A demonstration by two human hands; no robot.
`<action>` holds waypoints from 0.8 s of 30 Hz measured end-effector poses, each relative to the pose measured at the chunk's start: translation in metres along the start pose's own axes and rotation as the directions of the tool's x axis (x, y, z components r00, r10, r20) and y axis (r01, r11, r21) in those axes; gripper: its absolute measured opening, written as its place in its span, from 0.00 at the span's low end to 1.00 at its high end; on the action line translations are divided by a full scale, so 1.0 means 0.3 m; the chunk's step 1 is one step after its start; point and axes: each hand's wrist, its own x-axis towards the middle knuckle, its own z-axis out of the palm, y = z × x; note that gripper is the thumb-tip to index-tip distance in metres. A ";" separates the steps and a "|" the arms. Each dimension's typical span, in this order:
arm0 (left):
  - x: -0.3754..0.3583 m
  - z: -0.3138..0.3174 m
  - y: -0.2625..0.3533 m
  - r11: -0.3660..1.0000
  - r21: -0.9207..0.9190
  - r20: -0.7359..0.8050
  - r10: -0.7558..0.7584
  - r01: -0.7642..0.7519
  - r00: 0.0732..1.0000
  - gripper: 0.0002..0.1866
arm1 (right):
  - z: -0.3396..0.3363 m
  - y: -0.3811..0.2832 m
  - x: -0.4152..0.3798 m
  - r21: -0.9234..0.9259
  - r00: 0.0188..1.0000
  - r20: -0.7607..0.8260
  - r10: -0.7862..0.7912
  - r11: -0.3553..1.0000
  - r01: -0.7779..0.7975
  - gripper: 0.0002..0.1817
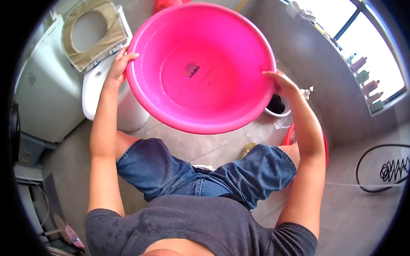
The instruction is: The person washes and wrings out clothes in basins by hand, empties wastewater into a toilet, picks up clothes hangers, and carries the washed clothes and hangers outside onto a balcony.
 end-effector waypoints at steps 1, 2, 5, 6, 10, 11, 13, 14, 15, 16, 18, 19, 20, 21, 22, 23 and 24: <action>0.052 0.010 0.007 0.999 0.040 0.041 -0.027 0.026 0.999 0.20 | -0.008 0.053 -0.008 0.069 1.000 0.012 0.019 0.997 -0.020 0.24; 0.101 0.028 0.013 0.997 0.060 0.068 -0.055 0.051 0.996 0.20 | -0.007 0.091 -0.022 0.134 0.999 0.027 0.039 0.990 -0.042 0.25; 0.196 0.090 0.005 0.984 0.121 0.137 -0.144 0.128 0.980 0.22 | -0.055 0.185 -0.049 0.267 0.981 0.052 0.186 0.944 -0.193 0.26; 0.220 0.108 -0.002 0.981 0.127 0.156 -0.163 0.144 0.974 0.22 | -0.074 0.215 -0.048 0.288 0.978 0.074 0.193 0.935 -0.207 0.26; 0.357 0.199 -0.056 0.968 0.181 0.265 -0.218 0.174 0.939 0.23 | -0.129 0.284 -0.069 0.372 0.976 0.099 0.193 0.903 -0.216 0.23; 0.400 0.181 -0.104 0.967 0.173 0.302 -0.231 0.185 0.925 0.24 | -0.116 0.285 -0.072 0.402 0.975 0.099 0.198 0.888 -0.221 0.22; 0.502 0.202 -0.147 0.966 0.144 0.331 -0.254 0.217 0.909 0.25 | -0.114 0.275 -0.090 0.455 0.970 0.095 0.225 0.857 -0.243 0.16; 0.511 0.211 -0.147 0.964 0.147 0.312 -0.256 0.220 0.915 0.25 | -0.137 0.311 -0.062 0.477 0.972 0.091 0.216 0.848 -0.233 0.13; 0.575 0.138 -0.174 0.945 0.103 0.362 -0.328 0.312 0.873 0.30 | -0.144 0.337 -0.005 0.515 0.970 0.095 0.223 0.823 -0.240 0.10; 0.619 0.075 -0.194 0.942 0.078 0.281 -0.334 0.325 0.900 0.27 | -0.098 0.307 0.026 0.503 0.963 0.103 0.249 0.823 -0.266 0.10; 0.619 0.011 -0.198 0.884 -0.053 0.367 -0.416 0.465 0.832 0.21 | -0.082 0.340 0.088 0.576 0.982 0.019 0.189 0.800 -0.165 0.08; 0.570 0.032 -0.164 0.868 -0.072 0.299 -0.451 0.491 0.841 0.20 | -0.053 0.334 0.110 0.602 0.988 -0.028 0.151 0.792 -0.103 0.07; 0.627 -0.068 -0.194 0.885 -0.043 0.198 -0.446 0.463 0.873 0.20 | -0.017 0.320 0.110 0.582 0.984 -0.087 0.154 0.810 -0.075 0.06; 0.650 -0.093 -0.215 0.891 -0.064 0.112 -0.442 0.450 0.890 0.21 | -0.011 0.332 0.145 0.571 0.983 -0.118 0.139 0.820 -0.048 0.06; 0.634 -0.062 -0.207 0.878 -0.053 0.024 -0.475 0.476 0.880 0.21 | 0.004 0.331 0.152 0.589 0.982 -0.151 0.111 0.808 -0.001 0.06; 0.611 -0.022 -0.201 0.862 -0.045 -0.072 -0.508 0.506 0.859 0.22 | 0.012 0.328 0.171 0.586 0.975 -0.189 0.118 0.810 0.016 0.06; 0.599 -0.007 -0.194 0.846 -0.045 -0.172 -0.530 0.531 0.830 0.23 | 0.021 0.319 0.181 0.576 0.967 -0.223 0.123 0.817 0.029 0.05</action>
